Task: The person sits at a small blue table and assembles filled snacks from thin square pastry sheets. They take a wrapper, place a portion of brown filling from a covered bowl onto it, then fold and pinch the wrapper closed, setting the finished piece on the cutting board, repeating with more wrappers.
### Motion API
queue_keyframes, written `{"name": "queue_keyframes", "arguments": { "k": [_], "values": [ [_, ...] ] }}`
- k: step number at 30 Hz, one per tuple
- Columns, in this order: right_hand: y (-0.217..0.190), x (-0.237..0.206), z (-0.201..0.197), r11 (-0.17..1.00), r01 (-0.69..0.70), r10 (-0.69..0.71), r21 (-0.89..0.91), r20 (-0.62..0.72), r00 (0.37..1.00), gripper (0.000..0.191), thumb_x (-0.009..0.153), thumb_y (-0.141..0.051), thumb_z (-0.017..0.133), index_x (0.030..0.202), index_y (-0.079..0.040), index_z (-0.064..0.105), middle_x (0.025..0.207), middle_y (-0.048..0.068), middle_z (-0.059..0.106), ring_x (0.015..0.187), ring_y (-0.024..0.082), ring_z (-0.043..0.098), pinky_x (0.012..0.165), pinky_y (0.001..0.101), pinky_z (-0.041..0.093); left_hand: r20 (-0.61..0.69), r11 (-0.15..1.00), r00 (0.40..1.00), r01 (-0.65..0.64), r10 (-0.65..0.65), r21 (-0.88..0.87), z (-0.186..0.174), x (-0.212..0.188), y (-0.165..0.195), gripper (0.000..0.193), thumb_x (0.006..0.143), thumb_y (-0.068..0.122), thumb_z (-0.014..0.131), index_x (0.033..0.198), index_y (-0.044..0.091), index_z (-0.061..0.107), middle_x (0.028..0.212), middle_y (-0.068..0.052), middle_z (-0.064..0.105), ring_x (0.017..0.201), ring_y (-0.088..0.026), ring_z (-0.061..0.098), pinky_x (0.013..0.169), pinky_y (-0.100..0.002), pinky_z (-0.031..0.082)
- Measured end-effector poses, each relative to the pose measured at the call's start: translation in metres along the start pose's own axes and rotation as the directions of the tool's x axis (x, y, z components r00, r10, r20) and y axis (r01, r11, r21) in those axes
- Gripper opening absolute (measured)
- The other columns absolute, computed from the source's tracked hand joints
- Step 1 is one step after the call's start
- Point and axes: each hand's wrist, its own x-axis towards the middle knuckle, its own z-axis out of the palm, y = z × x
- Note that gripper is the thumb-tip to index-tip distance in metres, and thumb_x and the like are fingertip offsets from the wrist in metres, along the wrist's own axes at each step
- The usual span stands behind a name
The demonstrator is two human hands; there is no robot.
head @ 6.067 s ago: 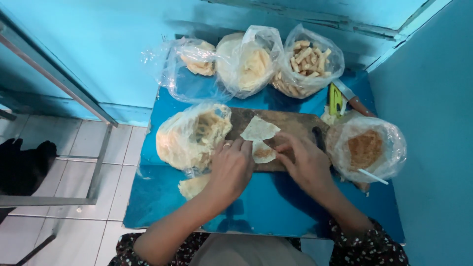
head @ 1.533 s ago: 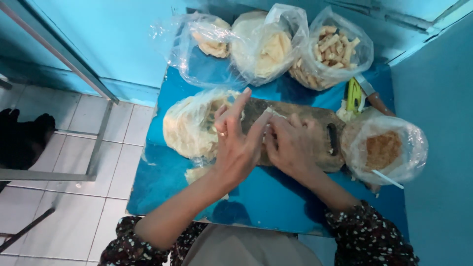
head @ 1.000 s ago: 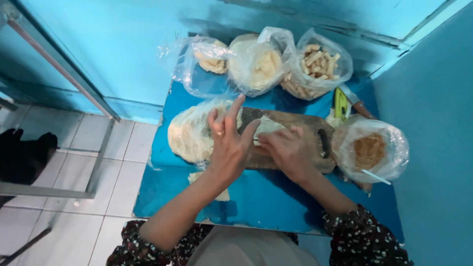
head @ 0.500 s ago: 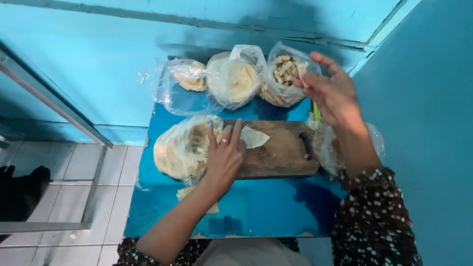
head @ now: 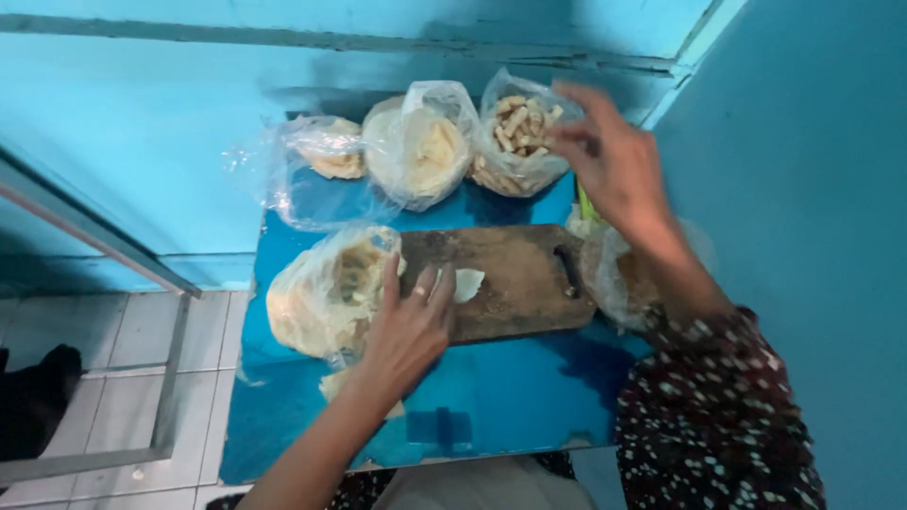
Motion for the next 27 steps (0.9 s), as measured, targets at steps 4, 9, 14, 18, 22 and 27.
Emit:
{"name": "queue_keyframes", "arguments": {
  "k": [4, 9, 14, 18, 22, 27],
  "values": [
    [0.013, -0.061, -0.059, 0.995, 0.081, -0.064, -0.058, 0.251, 0.966, 0.045, 0.089, -0.002, 0.072, 0.131, -0.016, 0.063, 0.118, 0.007, 0.077, 0.101, 0.023, 0.077, 0.079, 0.0352, 0.063, 0.131, 0.992, 0.991, 0.025, -0.009, -0.12, -0.012, 0.001, 0.011, 0.023, 0.085, 0.014, 0.062, 0.091, -0.004, 0.074, 0.121, -0.017, 0.062, 0.117, -0.032, 0.057, 0.115, -0.07, 0.024],
    [0.044, -0.126, -0.087, 0.914, -0.134, 0.277, -0.382, 0.35, 0.895, 0.035, 0.089, -0.007, 0.069, 0.122, -0.015, 0.062, 0.106, 0.005, 0.079, 0.094, 0.026, 0.078, 0.077, 0.0397, 0.061, 0.207, 0.991, 0.978, 0.033, -0.006, -0.128, -0.017, 0.004, 0.008, 0.016, 0.078, 0.011, 0.062, 0.082, 0.0, 0.073, 0.128, -0.019, 0.061, 0.12, -0.034, 0.056, 0.113, -0.07, 0.025],
    [0.087, -0.148, -0.037, 0.944, -0.134, 0.272, -0.302, 0.477, 0.836, 0.042, 0.088, -0.013, 0.072, 0.125, -0.01, 0.052, 0.112, 0.016, 0.072, 0.1, 0.038, 0.072, 0.077, 0.046, 0.057, 0.123, 0.952, 0.96, 0.268, -0.252, -0.149, -0.018, 0.0, 0.004, 0.02, 0.084, 0.015, 0.065, 0.095, 0.0, 0.071, 0.133, -0.023, 0.057, 0.128, -0.039, 0.051, 0.114, -0.071, 0.023],
    [0.107, -0.149, -0.027, 0.959, -0.125, 0.248, -0.254, 0.544, 0.802, 0.051, 0.083, -0.011, 0.074, 0.128, -0.008, 0.048, 0.11, 0.015, 0.073, 0.101, 0.037, 0.071, 0.076, 0.0464, 0.057, 0.112, 0.912, 0.929, 0.367, -0.352, -0.183, -0.017, -0.003, 0.005, 0.045, 0.077, 0.022, 0.069, 0.112, -0.006, 0.07, 0.136, -0.027, 0.052, 0.127, -0.045, 0.046, 0.109, -0.074, 0.019],
    [0.109, -0.139, -0.028, 0.938, -0.176, 0.32, -0.299, 0.553, 0.769, 0.062, 0.078, -0.009, 0.078, 0.133, -0.01, 0.049, 0.101, 0.01, 0.077, 0.097, 0.029, 0.075, 0.077, 0.0427, 0.058, 0.114, 0.937, 0.931, 0.35, -0.346, -0.02, -0.016, -0.002, 0.003, 0.044, 0.07, 0.007, 0.066, 0.113, -0.001, 0.072, 0.138, -0.024, 0.053, 0.13, -0.041, 0.047, 0.111, -0.073, 0.018],
    [0.096, -0.135, -0.046, 0.713, -0.694, 0.63, 0.101, 0.342, 0.697, 0.054, 0.08, -0.005, 0.078, 0.129, -0.004, 0.055, 0.1, 0.016, 0.077, 0.086, 0.026, 0.076, 0.069, 0.0406, 0.06, 0.115, 0.924, 0.919, 0.381, -0.377, -0.016, -0.018, -0.003, -0.004, 0.016, 0.074, 0.006, 0.067, 0.089, -0.001, 0.069, 0.142, -0.026, 0.052, 0.132, -0.04, 0.048, 0.116, -0.072, 0.017]
  ]
}}
